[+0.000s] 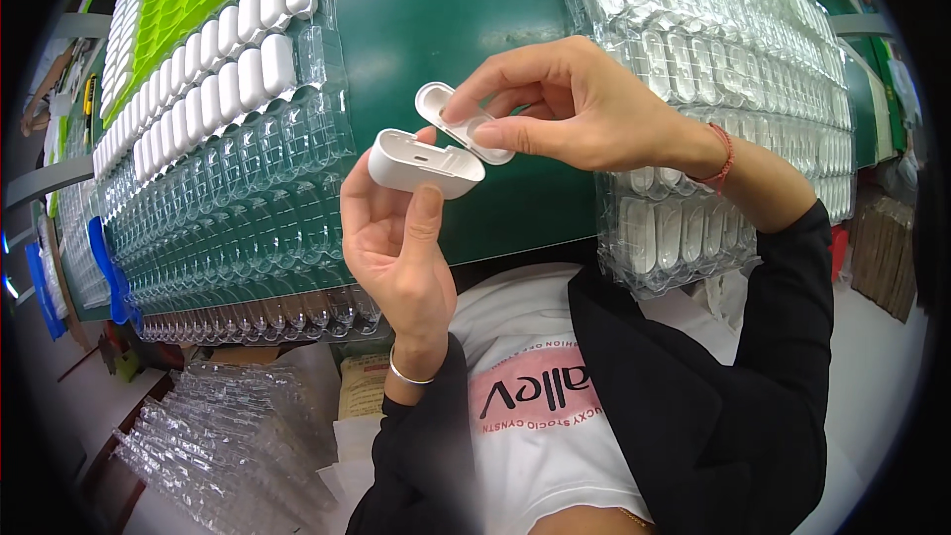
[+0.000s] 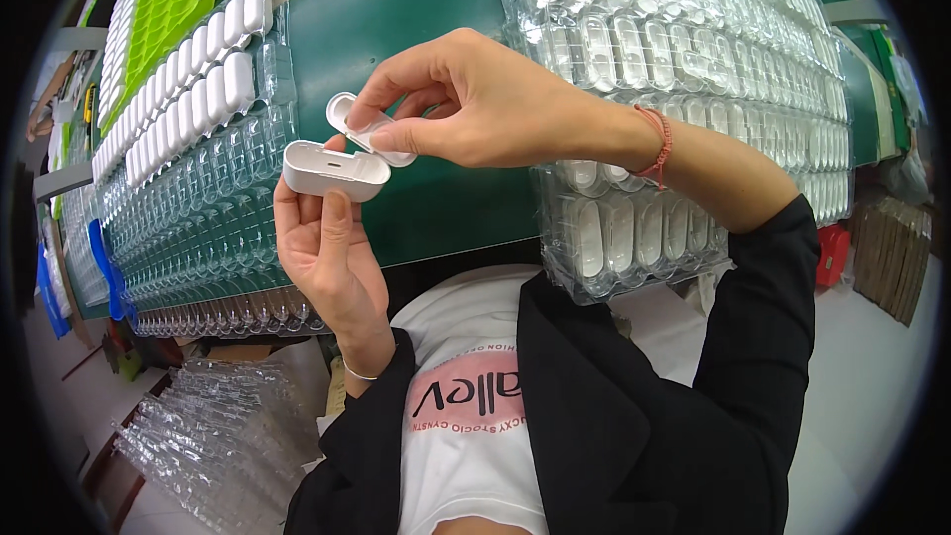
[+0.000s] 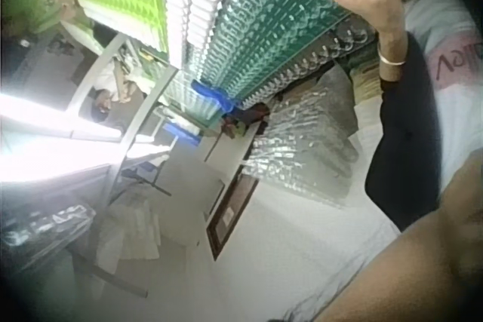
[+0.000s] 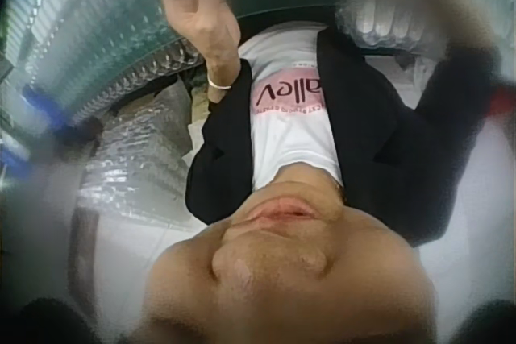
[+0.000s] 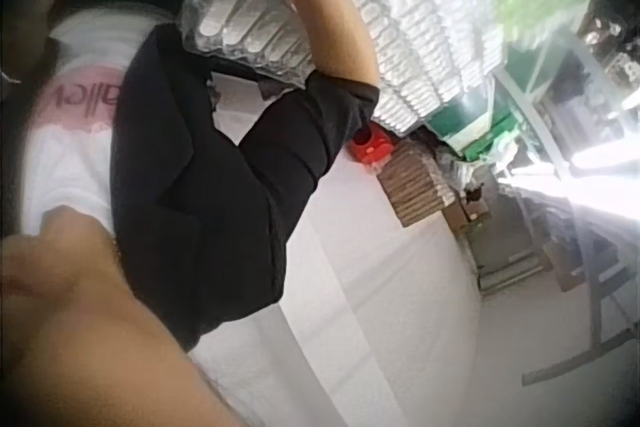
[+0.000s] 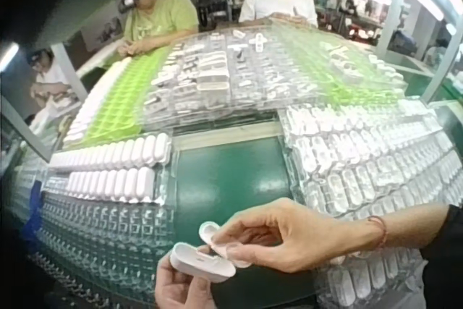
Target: The person assembles white wireless earbuds by hand. They pick up a white charging case and a clear plastic insert, place the insert into the case, and then insert a small white earbud into the insert. The person repeats this process multiple times, handling the components one by one.
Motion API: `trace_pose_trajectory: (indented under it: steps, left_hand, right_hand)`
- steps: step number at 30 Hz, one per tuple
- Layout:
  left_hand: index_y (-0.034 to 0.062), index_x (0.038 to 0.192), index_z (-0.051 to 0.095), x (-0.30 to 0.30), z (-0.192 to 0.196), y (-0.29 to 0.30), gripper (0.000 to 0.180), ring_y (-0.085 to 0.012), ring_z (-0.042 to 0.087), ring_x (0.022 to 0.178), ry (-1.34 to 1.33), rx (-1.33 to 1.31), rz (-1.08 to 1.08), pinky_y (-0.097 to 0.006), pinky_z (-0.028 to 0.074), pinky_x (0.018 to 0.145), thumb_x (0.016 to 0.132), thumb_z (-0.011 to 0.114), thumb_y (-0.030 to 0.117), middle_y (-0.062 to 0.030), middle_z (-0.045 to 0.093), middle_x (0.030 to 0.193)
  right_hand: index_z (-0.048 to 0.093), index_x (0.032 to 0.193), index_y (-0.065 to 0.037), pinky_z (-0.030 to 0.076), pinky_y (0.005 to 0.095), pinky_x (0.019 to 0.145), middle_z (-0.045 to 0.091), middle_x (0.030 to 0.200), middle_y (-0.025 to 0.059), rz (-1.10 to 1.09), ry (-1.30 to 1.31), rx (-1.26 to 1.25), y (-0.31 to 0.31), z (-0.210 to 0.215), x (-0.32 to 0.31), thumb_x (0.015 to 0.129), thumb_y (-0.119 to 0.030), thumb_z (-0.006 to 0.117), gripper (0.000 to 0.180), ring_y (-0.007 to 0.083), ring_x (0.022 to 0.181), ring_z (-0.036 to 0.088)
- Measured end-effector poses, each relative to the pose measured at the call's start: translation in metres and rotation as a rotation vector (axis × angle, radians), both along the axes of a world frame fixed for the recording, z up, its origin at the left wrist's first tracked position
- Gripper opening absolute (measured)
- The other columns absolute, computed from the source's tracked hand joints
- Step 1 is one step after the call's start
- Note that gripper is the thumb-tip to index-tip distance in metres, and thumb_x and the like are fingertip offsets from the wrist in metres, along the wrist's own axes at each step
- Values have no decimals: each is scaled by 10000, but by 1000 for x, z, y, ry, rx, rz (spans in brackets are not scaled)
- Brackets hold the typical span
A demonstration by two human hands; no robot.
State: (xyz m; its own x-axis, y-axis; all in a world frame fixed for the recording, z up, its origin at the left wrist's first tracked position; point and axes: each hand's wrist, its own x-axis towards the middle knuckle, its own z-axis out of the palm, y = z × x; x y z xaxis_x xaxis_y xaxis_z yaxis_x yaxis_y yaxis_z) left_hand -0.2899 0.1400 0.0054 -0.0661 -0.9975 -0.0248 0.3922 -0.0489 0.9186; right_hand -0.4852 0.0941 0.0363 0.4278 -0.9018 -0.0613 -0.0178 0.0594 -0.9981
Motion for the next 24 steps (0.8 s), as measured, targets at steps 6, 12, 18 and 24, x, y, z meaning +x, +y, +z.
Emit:
trace_pose_trajectory:
  steps: [6,12,18,24]
  left_hand:
    - [-53,1336,360,4,-2,-1,460,-250,543,1174,50,84,-15,-376,461,978,935,562,44,-212,525,1258]
    - [-53,1338,347,9,-7,-5,472,-262,550,1162,118,117,-71,-381,468,971,933,566,50,-240,510,1264]
    - [-57,1334,343,5,-6,-5,480,-260,552,1154,53,103,-33,-377,461,973,932,574,65,-249,515,1262]
    - [-6,1407,306,-6,-15,-2,533,-230,571,1106,-23,69,-14,-343,505,891,941,558,56,-208,533,1253]
  right_hand:
    - [619,1138,38,534,284,848,665,1091,119,20,14,-39,0,-3,1,876,-16,573,272,140,920,652]
    - [631,1125,44,541,305,865,669,1096,145,0,44,-84,1,-4,1,856,-8,573,279,183,925,673]
    - [638,1132,39,552,293,834,678,1080,147,-55,28,-138,1,-9,2,845,-10,606,293,194,900,688]
    - [650,1128,29,555,283,807,692,1043,152,-113,58,-147,2,-9,4,855,-29,622,281,178,889,688]
